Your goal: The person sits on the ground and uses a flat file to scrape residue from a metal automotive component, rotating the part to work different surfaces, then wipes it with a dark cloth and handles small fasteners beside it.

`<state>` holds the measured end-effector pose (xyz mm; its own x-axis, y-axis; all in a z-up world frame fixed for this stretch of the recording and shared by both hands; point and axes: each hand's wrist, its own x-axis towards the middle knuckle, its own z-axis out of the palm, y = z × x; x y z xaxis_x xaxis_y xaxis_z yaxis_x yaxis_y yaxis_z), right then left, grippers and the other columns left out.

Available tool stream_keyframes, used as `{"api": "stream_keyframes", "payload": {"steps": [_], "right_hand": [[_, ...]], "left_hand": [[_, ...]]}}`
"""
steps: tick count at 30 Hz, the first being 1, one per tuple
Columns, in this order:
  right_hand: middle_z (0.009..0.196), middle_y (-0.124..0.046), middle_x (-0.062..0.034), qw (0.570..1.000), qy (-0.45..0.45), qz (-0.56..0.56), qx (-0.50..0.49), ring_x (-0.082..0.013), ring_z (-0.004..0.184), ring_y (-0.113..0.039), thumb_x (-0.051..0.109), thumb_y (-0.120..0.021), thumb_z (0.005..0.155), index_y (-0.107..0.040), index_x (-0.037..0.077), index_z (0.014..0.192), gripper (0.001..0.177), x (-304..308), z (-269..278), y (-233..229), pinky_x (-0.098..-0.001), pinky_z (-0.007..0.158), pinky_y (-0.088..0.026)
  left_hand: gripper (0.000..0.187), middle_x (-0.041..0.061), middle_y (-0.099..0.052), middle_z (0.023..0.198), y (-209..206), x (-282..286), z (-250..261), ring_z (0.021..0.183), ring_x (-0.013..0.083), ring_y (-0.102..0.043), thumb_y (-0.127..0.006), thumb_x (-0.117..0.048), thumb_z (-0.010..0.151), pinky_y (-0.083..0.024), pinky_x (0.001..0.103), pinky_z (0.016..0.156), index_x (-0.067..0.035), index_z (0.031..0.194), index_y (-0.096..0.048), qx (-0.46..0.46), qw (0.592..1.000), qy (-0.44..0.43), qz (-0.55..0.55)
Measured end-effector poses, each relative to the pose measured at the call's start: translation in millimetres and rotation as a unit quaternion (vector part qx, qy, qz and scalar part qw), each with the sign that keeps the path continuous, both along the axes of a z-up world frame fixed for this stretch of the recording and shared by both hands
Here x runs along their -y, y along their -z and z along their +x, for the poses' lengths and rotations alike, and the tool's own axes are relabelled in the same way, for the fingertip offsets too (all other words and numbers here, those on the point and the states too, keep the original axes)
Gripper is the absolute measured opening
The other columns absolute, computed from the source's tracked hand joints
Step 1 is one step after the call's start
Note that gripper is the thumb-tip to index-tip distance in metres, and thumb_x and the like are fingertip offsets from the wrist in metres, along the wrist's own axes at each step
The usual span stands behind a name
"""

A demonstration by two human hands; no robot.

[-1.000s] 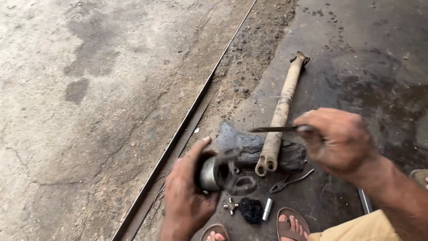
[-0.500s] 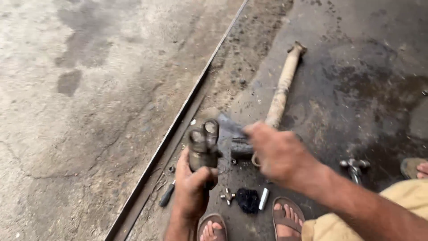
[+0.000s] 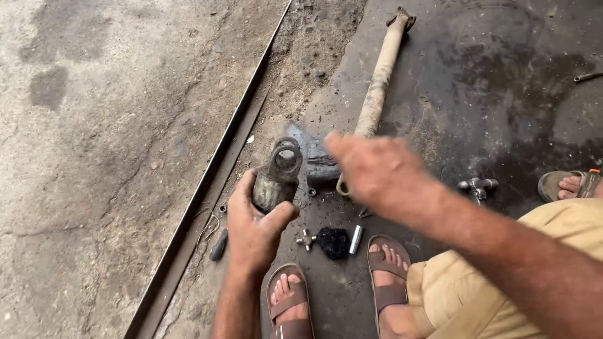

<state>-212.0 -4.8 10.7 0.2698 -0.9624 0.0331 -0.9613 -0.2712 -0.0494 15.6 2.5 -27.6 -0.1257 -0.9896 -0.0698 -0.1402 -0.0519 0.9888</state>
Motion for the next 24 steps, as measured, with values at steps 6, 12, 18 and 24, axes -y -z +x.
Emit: {"api": "stream_keyframes", "payload": {"steps": [6, 12, 18, 24], "right_hand": [[0.083, -0.068, -0.0171, 0.997, 0.030, 0.063, 0.011, -0.0368, 0.076, -0.069, 0.009, -0.052, 0.094, -0.057, 0.002, 0.114, 0.021, 9, -34, 47, -0.0521, 0.066, -0.055], [0.100, -0.076, -0.0141, 0.937, 0.026, 0.341, 0.069, -0.0328, 0.095, -0.073, 0.021, -0.061, 0.093, -0.070, 0.011, 0.109, 0.021, -21, -88, 93, -0.0470, 0.084, -0.057], [0.115, -0.073, -0.0171, 0.897, 0.085, 0.423, -0.098, -0.0336, 0.113, -0.067, 0.031, -0.069, 0.094, -0.071, 0.008, 0.116, 0.033, -80, -160, 261, -0.0455, 0.099, -0.053], [0.136, -0.058, -0.0213, 0.964, 0.053, 0.232, 0.121, -0.0380, 0.128, -0.053, 0.035, -0.079, 0.080, -0.057, 0.009, 0.137, 0.066, -89, -20, 258, -0.0471, 0.110, -0.043]], "left_hand": [[0.053, 0.008, -0.061, 0.085, 29, 6, 2, 0.063, 0.0153, -0.057, -0.070, -0.015, 0.067, -0.048, 0.028, 0.051, 0.003, 0.115, -0.060, -0.187, 0.976, -0.008, 0.108], [0.039, 0.017, -0.065, 0.094, 14, 15, 1, 0.067, 0.0220, -0.063, -0.060, -0.015, 0.077, -0.054, 0.034, 0.058, 0.005, 0.111, -0.056, -0.456, 0.872, -0.058, 0.170], [0.041, 0.012, -0.065, 0.096, -8, 9, -18, 0.074, 0.0197, -0.065, -0.061, -0.010, 0.075, -0.058, 0.036, 0.064, 0.000, 0.114, -0.055, -0.460, 0.879, -0.026, 0.119], [0.043, 0.005, -0.060, 0.086, -15, -2, -12, 0.067, 0.0138, -0.058, -0.078, -0.013, 0.079, -0.051, 0.029, 0.055, -0.002, 0.113, -0.055, -0.341, 0.934, 0.003, 0.102]]}}
